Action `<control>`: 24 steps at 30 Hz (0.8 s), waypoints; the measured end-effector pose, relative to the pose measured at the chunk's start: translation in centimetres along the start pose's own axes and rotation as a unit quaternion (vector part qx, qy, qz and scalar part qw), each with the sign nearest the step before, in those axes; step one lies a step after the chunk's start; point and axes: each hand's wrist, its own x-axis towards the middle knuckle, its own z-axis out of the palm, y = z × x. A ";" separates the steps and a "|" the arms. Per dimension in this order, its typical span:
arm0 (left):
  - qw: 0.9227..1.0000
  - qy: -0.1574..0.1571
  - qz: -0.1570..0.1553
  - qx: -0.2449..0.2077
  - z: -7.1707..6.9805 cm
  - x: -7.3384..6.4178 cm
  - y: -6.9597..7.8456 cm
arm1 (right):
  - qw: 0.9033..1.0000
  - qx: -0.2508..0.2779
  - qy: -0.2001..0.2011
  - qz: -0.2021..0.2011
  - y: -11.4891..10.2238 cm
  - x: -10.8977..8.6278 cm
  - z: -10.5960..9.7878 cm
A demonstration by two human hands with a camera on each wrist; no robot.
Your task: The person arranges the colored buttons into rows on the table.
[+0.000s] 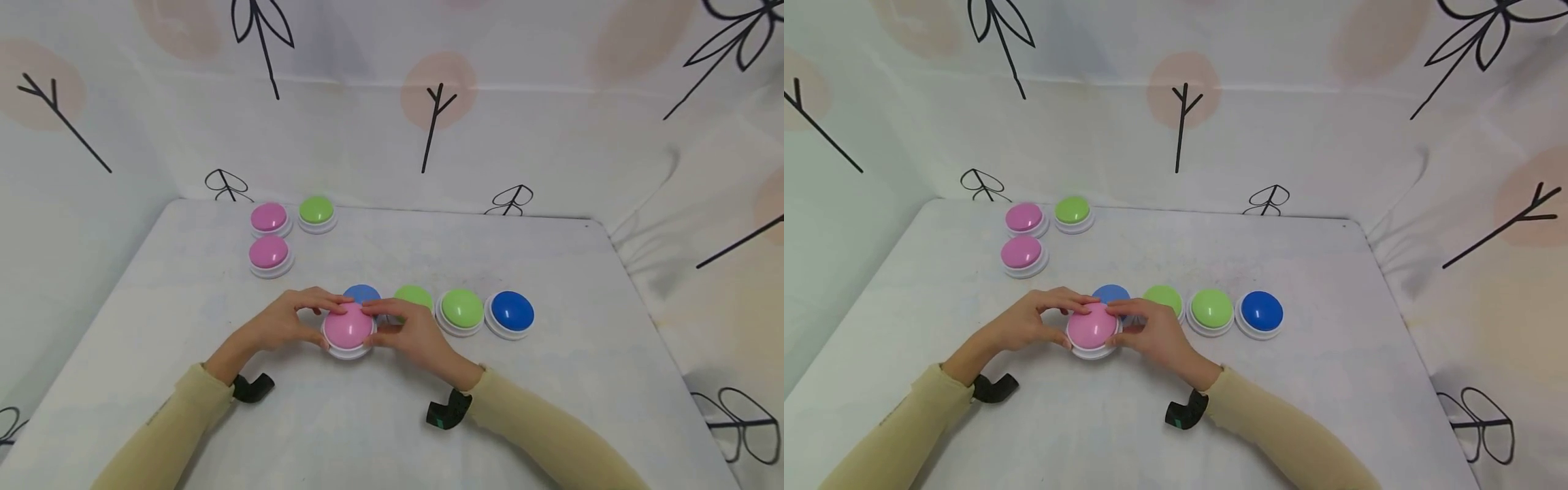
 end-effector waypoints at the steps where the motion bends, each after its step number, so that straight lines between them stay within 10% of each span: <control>1: 1.000 -0.004 0.000 0.001 0.1 0.0 0.0 | 1.000 0.009 -0.003 -0.004 0.0 -0.2 0.0; 24: 0.993 -0.105 0.034 0.038 1.3 -0.3 0.2 | 0.992 -0.088 -0.028 -0.083 1.5 -2.5 1.0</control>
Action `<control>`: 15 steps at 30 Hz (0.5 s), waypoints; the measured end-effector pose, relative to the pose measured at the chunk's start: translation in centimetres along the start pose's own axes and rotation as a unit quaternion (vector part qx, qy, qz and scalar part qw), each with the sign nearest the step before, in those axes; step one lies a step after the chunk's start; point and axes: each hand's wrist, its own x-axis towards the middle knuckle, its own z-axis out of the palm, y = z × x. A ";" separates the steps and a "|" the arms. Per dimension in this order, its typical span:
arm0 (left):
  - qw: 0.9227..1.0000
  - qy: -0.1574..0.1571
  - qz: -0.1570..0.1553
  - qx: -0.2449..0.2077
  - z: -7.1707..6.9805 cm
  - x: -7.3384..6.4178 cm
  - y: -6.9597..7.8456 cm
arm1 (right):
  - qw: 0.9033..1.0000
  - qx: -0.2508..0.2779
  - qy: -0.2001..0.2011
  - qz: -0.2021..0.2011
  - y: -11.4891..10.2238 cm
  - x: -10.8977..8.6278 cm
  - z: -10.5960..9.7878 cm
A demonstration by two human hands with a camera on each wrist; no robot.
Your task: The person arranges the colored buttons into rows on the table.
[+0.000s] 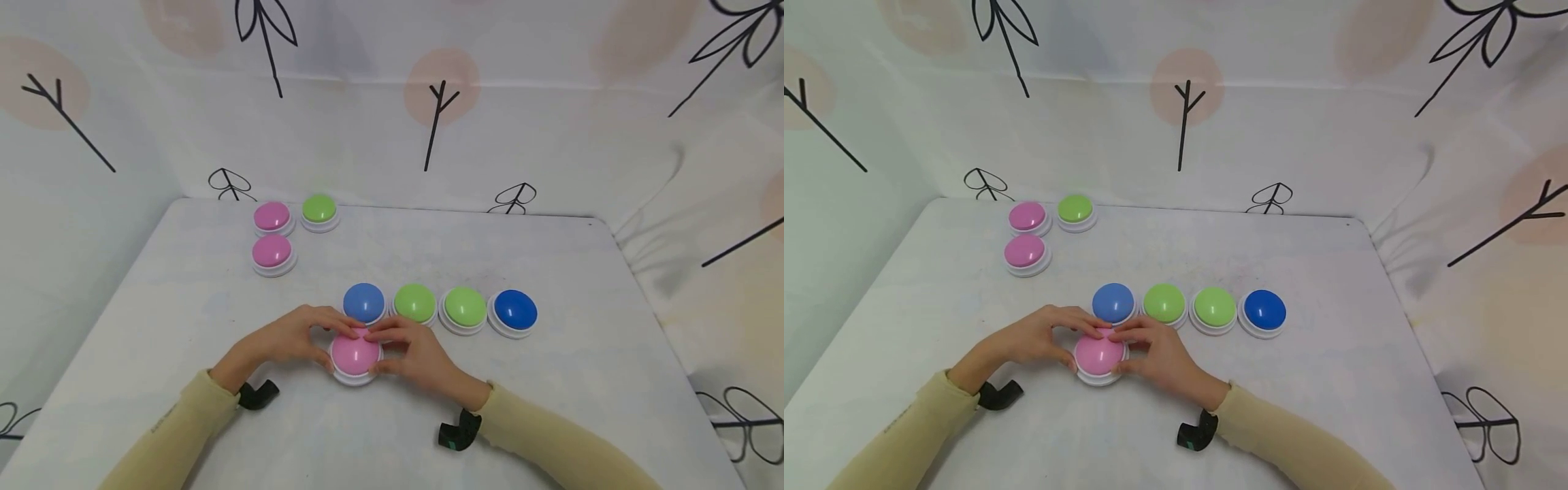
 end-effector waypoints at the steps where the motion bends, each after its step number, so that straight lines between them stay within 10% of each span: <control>1: 1.000 -0.003 0.005 0.002 0.1 0.0 -0.1 | 1.000 0.000 -0.001 0.002 0.0 0.0 0.0; 15: 0.998 -0.020 0.026 0.060 0.5 0.5 -0.2 | 0.999 0.020 -0.026 0.019 0.6 -0.1 0.3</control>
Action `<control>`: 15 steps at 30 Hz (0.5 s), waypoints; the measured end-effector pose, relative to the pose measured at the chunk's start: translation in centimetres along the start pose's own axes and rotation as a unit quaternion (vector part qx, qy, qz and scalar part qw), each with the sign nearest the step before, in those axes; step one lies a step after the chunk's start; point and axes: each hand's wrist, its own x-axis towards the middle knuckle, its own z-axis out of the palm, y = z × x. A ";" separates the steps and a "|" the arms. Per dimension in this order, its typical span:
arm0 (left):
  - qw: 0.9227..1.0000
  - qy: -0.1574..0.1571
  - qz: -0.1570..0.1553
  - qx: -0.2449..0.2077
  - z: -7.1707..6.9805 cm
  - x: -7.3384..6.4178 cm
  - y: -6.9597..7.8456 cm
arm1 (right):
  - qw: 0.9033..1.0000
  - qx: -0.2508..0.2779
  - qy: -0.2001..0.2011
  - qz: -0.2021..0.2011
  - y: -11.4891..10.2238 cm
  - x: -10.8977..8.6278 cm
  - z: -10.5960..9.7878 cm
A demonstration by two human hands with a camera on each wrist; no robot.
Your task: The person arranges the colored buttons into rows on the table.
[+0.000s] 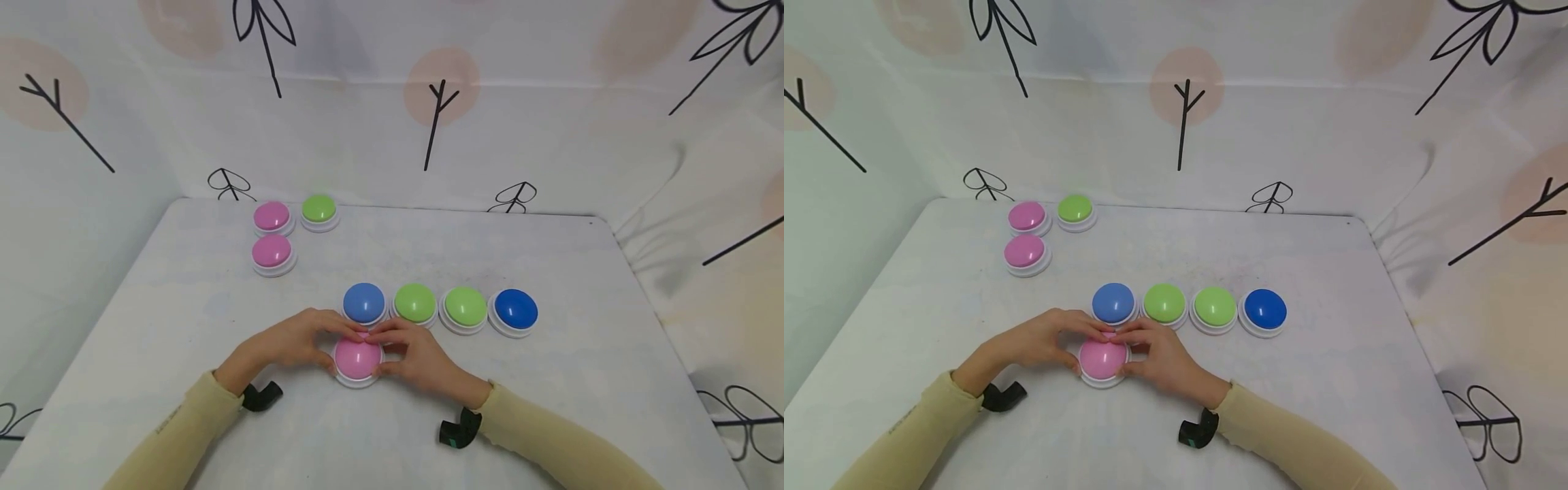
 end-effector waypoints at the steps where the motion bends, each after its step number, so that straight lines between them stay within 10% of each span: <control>1: 1.000 0.001 -0.002 0.003 0.0 0.0 0.0 | 1.000 0.001 -0.002 0.000 0.1 0.0 0.0; 15: 1.000 0.006 -0.020 0.006 0.0 0.0 0.2 | 1.000 0.014 -0.010 -0.006 0.0 0.2 -0.4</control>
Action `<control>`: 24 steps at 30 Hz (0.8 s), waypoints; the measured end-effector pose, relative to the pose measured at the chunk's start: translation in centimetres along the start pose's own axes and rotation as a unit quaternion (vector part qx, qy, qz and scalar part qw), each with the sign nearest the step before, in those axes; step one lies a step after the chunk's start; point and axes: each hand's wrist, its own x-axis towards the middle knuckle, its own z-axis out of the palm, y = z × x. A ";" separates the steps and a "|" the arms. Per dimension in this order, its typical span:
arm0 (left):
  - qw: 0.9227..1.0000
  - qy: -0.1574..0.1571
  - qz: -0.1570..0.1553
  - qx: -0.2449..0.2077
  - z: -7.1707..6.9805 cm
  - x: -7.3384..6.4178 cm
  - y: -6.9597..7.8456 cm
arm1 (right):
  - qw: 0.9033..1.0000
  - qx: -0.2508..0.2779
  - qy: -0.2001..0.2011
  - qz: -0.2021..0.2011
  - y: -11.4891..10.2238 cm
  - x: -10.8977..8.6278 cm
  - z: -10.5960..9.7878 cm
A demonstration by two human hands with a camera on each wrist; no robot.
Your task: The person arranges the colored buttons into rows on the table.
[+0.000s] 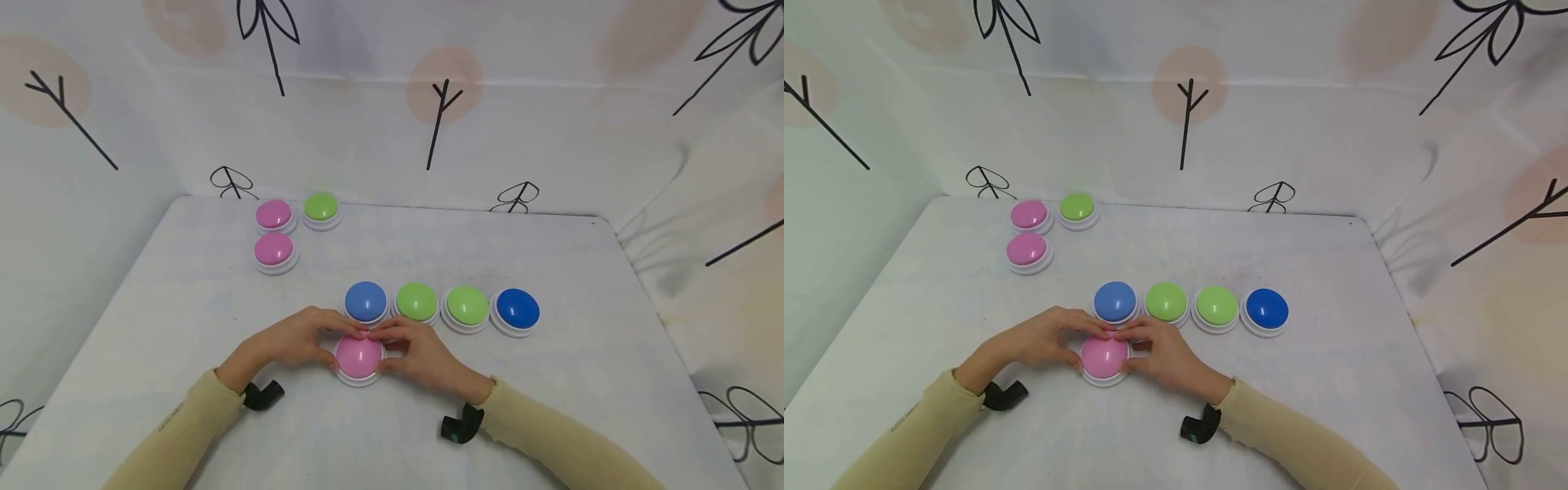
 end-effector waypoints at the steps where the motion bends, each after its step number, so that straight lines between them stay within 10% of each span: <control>1: 1.000 0.000 0.000 0.000 0.0 0.0 0.0 | 1.000 0.002 0.000 0.001 0.0 0.0 0.0; 24: 0.998 0.020 -0.052 -0.042 -1.4 -0.8 0.5 | 0.998 0.046 0.011 0.035 -0.5 1.0 -0.6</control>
